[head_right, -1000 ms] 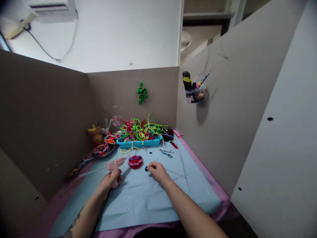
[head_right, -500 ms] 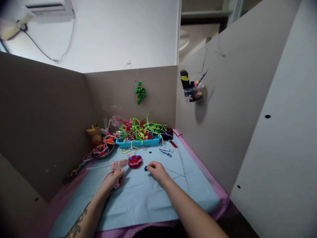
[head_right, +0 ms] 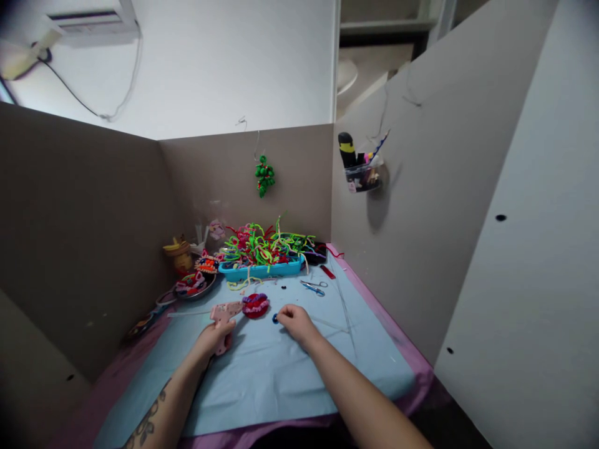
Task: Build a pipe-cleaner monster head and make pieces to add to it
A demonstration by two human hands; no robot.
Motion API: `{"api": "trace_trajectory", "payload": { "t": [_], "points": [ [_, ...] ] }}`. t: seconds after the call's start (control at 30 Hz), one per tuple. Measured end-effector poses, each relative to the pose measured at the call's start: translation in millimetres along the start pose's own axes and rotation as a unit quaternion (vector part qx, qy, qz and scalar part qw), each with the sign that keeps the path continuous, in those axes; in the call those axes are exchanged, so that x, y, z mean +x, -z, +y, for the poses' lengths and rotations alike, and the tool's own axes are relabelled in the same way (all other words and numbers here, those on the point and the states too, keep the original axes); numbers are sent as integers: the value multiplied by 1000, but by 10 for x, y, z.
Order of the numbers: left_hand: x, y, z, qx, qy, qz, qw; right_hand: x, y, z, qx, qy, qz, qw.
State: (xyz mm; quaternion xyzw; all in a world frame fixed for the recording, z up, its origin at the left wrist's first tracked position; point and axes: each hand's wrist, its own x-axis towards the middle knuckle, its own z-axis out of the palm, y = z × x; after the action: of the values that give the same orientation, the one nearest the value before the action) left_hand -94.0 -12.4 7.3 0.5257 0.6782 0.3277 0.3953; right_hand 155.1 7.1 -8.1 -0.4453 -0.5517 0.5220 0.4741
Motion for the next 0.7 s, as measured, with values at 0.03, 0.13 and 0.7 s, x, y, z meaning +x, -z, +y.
{"api": "trace_trajectory", "payload": {
  "t": [0.03,0.13,0.7],
  "points": [
    [1,0,1,2,1,2,1000,2,1,6,0,0,0,1000],
    [-2,1,10,6,2,4,1000,3,0,13,0,-1,0,1000],
    [32,-17,-3,50,0,-3,999,-12,-12,-25,-4,-4,-6,1000]
  ]
}}
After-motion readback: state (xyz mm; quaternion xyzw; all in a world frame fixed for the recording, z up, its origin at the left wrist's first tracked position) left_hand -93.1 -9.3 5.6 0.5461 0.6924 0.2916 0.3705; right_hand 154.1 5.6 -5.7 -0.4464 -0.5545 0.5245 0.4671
